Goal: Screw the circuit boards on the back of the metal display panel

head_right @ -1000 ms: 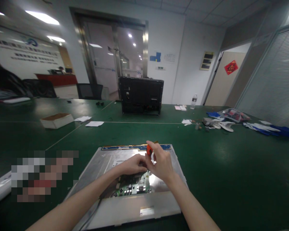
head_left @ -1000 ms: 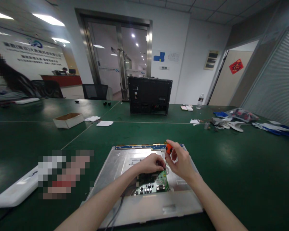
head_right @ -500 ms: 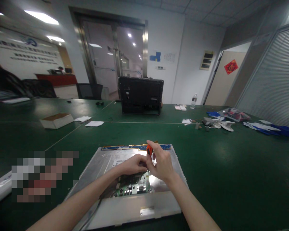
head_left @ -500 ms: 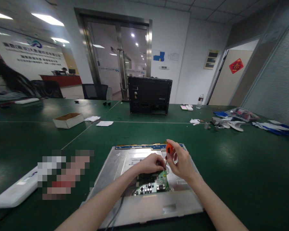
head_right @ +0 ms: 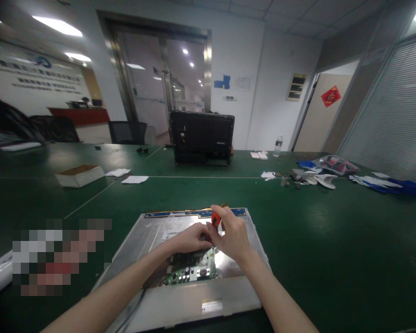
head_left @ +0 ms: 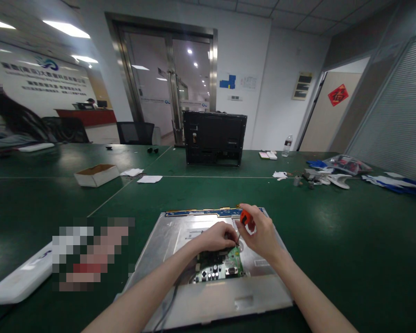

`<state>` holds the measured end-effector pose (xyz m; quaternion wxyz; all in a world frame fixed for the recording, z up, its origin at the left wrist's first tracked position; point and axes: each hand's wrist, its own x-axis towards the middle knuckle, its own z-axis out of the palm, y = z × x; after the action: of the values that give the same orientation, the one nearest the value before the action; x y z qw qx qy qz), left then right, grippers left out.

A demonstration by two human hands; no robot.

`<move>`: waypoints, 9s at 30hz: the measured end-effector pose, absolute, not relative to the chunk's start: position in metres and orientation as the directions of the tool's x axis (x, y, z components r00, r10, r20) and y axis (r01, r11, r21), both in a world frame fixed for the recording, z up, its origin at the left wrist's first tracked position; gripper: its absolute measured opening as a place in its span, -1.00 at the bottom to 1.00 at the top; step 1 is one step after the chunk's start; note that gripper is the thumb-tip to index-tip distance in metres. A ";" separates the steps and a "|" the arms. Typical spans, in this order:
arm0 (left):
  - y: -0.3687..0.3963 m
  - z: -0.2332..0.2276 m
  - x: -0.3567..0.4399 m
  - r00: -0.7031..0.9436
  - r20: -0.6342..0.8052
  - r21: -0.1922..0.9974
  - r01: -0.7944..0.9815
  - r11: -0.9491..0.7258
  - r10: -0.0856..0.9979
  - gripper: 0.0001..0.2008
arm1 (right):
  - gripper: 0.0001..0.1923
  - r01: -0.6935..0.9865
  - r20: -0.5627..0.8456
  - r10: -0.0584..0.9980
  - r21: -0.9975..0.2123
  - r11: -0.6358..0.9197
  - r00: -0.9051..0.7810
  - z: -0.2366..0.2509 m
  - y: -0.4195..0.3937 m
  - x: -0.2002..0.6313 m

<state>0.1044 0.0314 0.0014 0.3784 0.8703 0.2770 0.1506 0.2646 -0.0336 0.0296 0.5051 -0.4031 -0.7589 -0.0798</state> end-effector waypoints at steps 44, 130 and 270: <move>0.033 -0.003 0.104 0.806 0.031 0.768 0.359 -0.530 0.591 -0.85 | -0.64 0.707 0.836 0.525 -0.276 0.651 -0.157 0.025 -0.030 0.265; 0.030 -0.001 0.106 0.786 0.008 0.784 0.379 -0.492 0.618 -0.83 | -0.61 0.672 0.788 0.589 -0.337 0.660 -0.183 0.033 -0.035 0.267; 0.031 0.000 0.106 0.806 0.034 0.765 0.359 -0.534 0.591 -0.88 | -0.69 0.708 0.802 0.591 -0.367 0.603 -0.086 0.029 -0.034 0.265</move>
<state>0.1062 0.0306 -0.0001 0.3964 0.8636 0.2752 0.1462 0.2647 -0.0341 0.0289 0.5114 -0.4419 -0.7348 -0.0576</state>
